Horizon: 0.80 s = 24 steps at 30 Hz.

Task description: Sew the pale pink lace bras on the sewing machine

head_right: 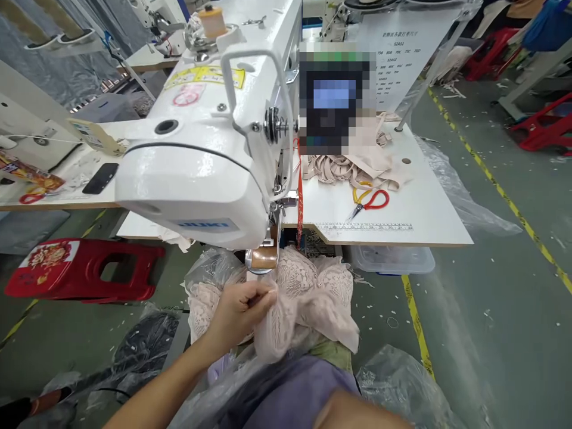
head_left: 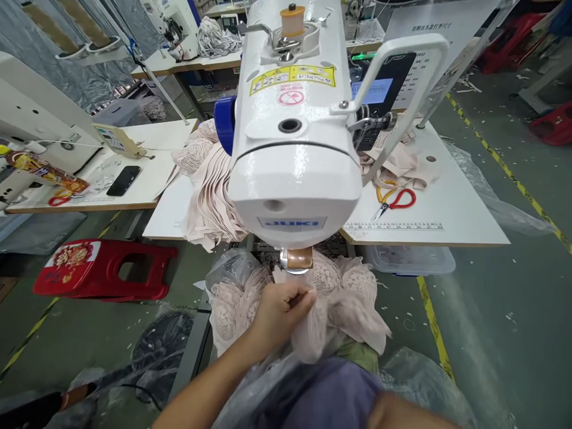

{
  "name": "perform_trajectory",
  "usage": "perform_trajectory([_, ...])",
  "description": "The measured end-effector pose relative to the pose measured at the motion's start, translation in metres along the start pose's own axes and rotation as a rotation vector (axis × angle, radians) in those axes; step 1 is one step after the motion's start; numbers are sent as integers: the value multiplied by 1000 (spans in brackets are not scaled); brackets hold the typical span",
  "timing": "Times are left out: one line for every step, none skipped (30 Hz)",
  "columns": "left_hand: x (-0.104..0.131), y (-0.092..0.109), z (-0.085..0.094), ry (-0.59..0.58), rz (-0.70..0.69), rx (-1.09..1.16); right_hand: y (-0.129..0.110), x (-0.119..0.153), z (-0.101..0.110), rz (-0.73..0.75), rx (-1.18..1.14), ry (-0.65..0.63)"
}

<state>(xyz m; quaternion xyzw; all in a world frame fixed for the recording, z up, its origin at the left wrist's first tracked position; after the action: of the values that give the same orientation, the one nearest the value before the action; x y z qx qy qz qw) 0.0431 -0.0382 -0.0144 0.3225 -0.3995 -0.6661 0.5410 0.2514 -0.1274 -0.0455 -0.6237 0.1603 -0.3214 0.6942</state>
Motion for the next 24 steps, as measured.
perform_trajectory([-1,5,-1,-72,-13,1,-5,-5,17,9,10,52])
perform_trajectory([-1,12,-2,-152,-39,6,-10,-14,36,31,25,134])
perform_trajectory([-2,18,-4,-226,-69,17,-15,-26,54,42,116,248])
perform_trajectory([-3,23,-5,-281,-97,30,-20,-42,68,80,218,296])
perform_trajectory([-5,27,-4,-314,-115,39,-25,-59,78,123,272,275])
perform_trajectory([-8,28,-2,-306,-114,35,-28,-76,84,146,295,197])
perform_trajectory([-11,27,2,-262,-93,20,-30,-92,87,168,297,139])
perform_trajectory([-15,24,8,-198,-50,0,-32,-106,90,171,280,110])
perform_trajectory([-19,20,16,-127,6,-18,-33,-117,91,159,259,121])
perform_trajectory([-23,15,24,-69,72,-31,-34,-126,93,140,240,173])
perform_trajectory([-27,11,32,-20,137,-42,-35,-132,95,112,226,236])
perform_trajectory([-30,6,39,24,193,-52,-35,-137,97,82,216,297])
perform_trajectory([-34,2,46,67,232,-65,-35,-142,98,59,208,339])
perform_trajectory([-38,0,51,115,252,-84,-34,-146,99,38,200,360])
perform_trajectory([-41,-2,56,159,251,-106,-33,-150,101,22,192,368])
perform_trajectory([-45,-3,59,194,230,-124,-32,-153,102,10,186,371])
perform_trajectory([-48,-4,60,219,193,-133,-31,-156,104,1,180,371])
perform_trajectory([-51,-5,61,232,149,-131,-29,-159,105,-4,175,369])
perform_trajectory([-53,-5,61,241,106,-126,-27,-161,107,-11,169,363])
perform_trajectory([-54,-6,60,251,72,-126,-26,-162,108,-17,162,363])
perform_trajectory([-54,-8,60,268,50,-137,-25,-164,109,-24,155,361])
perform_trajectory([-54,-10,60,285,42,-155,-25,-165,110,-32,144,357])
perform_trajectory([-54,-11,61,301,42,-178,-24,-165,111,-39,130,355])
perform_trajectory([-53,-13,60,312,47,-200,-24,-166,112,-45,114,353])
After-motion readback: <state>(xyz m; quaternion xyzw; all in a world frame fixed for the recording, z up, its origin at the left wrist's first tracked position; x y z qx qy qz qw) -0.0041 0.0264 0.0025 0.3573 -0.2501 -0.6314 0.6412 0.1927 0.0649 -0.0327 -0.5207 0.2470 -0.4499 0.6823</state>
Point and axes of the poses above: each hand's wrist, its own x-axis away from the middle knuckle, its own z-axis out of the back of the hand, y = z × x, the point moved 3 cm from there along -x, towards the middle knuckle, and after that the axes turned 1 degree about -x, right-handed, at the moved point
